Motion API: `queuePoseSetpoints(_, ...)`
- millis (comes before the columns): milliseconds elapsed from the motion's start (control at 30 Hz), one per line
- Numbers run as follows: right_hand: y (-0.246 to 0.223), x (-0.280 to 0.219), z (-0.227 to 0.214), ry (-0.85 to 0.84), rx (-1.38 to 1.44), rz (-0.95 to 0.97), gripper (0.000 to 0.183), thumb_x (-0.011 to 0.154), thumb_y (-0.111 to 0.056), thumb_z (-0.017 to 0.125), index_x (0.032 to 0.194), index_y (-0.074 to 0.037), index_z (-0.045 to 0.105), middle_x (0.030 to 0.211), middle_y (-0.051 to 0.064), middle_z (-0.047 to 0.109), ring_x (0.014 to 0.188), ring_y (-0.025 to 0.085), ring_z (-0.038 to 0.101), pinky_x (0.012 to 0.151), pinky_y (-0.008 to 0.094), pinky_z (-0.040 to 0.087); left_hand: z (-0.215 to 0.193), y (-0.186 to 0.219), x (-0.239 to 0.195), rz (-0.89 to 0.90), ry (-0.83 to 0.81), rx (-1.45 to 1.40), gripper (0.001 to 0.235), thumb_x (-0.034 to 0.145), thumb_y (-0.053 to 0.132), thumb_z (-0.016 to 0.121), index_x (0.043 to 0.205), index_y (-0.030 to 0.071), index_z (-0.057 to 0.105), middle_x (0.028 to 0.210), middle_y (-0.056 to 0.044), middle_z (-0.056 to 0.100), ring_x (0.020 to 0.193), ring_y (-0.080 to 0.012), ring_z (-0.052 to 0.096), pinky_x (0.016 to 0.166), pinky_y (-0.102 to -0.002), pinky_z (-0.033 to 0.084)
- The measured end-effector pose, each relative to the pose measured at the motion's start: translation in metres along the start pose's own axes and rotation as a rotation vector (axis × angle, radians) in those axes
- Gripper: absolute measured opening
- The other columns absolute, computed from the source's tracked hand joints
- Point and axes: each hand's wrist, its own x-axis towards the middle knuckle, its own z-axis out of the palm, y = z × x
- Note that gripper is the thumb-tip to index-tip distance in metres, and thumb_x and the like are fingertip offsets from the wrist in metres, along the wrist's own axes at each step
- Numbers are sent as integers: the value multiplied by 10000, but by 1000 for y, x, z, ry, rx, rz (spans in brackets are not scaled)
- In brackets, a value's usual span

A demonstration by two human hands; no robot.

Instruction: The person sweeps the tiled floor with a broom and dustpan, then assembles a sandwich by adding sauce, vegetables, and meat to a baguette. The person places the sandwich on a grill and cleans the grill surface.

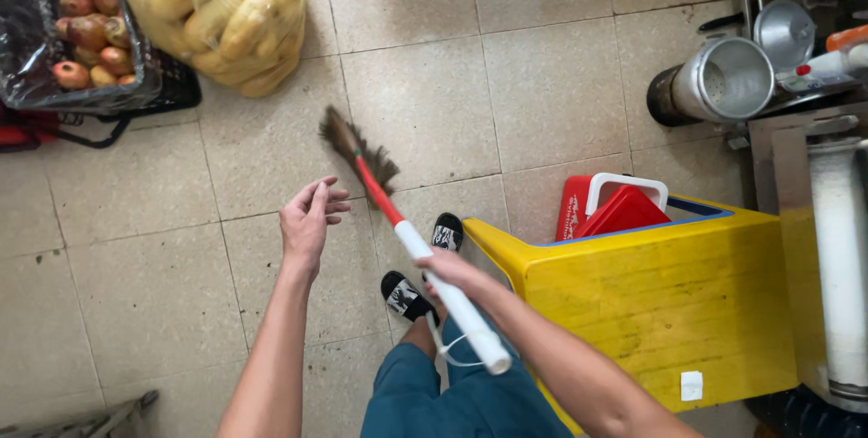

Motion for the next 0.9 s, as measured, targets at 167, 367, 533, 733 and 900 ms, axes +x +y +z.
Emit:
queuePoseSetpoints(167, -22, -83, -94, 46, 77, 11, 392, 925, -360, 621, 1293, -254, 539, 608, 49, 494, 392, 143, 459, 353, 300, 394, -8, 13, -5, -4, -19, -131, 363, 1067, 296, 482, 1230, 51, 696, 983, -79, 766, 790, -143, 711, 642, -266, 514)
queuePoseSetpoints(367, -58, -112, -192, 393, 200, -147, 372, 953, -345, 644, 1260, -157, 551, 651, 63, 549, 430, 157, 507, 399, 323, 426, 59, 55, 21, 117, -133, 50, 351, 1032, 262, 545, 961, 1, 769, 891, -59, 785, 779, -132, 737, 652, -281, 544)
queuePoseSetpoints(533, -99, -52, -311, 686, 239, -251, 320, 970, -304, 630, 1195, -87, 560, 687, 88, 591, 491, 176, 573, 457, 347, 523, 145, 87, 82, 99, -227, 171, 278, 944, 269, 694, 955, 10, 797, 875, -57, 788, 783, -129, 733, 660, -276, 558)
queuePoseSetpoints(733, -189, 41, -466, 806, 317, -170, 377, 998, -290, 604, 1101, 67, 540, 710, 119, 569, 540, 250, 581, 485, 429, 512, 269, 101, 188, -7, -320, 181, 305, 921, 277, 689, 1122, 56, 751, 945, -47, 797, 781, -137, 738, 649, -286, 563)
queuePoseSetpoints(900, -241, 133, -418, 559, 262, -287, 346, 931, -215, 636, 1054, 97, 552, 668, 137, 608, 492, 266, 621, 423, 438, 522, 327, 107, 256, -3, -343, 144, 298, 966, 272, 631, 1156, 63, 726, 956, -46, 783, 803, -130, 738, 658, -285, 574)
